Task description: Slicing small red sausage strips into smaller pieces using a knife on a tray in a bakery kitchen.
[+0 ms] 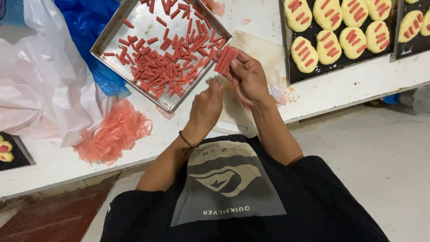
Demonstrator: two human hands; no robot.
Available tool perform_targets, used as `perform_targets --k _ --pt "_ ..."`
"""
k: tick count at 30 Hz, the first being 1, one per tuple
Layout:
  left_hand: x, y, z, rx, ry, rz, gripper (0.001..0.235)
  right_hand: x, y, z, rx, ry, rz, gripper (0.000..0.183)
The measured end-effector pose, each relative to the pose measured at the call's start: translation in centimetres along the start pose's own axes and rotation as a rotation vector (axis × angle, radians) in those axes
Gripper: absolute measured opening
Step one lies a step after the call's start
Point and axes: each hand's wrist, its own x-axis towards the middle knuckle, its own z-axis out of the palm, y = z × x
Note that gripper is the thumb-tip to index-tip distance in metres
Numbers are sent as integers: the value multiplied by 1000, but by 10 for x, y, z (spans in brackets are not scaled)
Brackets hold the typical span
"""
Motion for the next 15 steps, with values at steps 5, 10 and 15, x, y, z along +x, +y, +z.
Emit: perform_targets --k 5,10,15 --pt "8 -14 9 74 -9 -13 23 7 12 -11 -50 51 -23 32" --pt "4 -31 -23 -546 -255 -50 30 6 7 -15 3 77 124 33" --pt "-6 -32 -69 104 -199 105 30 -1 -10 3 -155 1 182 35"
